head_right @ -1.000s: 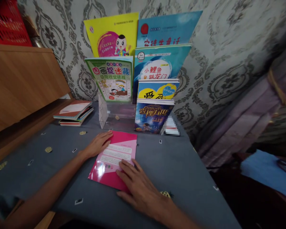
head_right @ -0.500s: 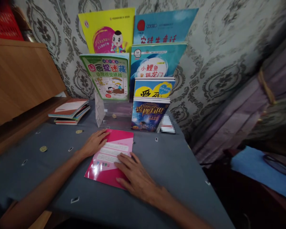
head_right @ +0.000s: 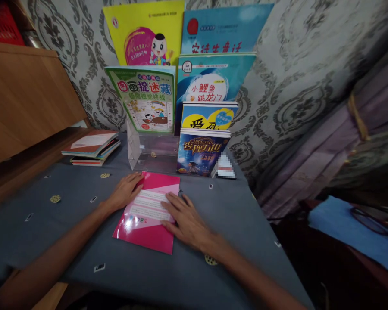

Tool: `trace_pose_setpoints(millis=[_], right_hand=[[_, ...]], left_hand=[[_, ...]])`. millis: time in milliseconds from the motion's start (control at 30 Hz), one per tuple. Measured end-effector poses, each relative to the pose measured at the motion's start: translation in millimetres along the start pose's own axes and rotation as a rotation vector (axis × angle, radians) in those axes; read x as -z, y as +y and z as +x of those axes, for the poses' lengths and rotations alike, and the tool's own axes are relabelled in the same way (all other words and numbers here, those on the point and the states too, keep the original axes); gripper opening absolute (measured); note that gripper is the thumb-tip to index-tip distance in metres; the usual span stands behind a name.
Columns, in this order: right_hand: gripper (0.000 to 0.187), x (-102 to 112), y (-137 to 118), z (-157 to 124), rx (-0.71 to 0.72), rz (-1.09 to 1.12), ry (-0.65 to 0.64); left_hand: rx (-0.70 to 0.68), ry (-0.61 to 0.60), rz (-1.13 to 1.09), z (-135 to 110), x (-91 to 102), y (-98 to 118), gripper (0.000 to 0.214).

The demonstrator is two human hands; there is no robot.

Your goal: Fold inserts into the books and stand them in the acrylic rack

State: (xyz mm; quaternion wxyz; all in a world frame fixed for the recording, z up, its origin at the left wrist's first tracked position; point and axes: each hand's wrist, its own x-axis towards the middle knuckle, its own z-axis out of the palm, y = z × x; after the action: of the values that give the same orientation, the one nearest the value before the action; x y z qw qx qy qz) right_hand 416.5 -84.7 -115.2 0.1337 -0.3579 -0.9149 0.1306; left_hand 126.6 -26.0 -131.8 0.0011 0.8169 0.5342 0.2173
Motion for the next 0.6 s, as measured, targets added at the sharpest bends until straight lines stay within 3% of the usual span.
trace_pose_setpoints(millis=[300, 600], right_hand=[[0.054, 8.9, 39.7, 53.3, -0.109, -0.104, 0.0], [0.054, 7.1, 32.8, 45.2, -0.124, -0.17, 0.029]], left_hand=[[-0.003, -0.033, 0.021, 1.2, 4.5, 2.9, 0.041], [-0.013, -0.052, 0.059, 0.5, 3.9, 2.9, 0.042]])
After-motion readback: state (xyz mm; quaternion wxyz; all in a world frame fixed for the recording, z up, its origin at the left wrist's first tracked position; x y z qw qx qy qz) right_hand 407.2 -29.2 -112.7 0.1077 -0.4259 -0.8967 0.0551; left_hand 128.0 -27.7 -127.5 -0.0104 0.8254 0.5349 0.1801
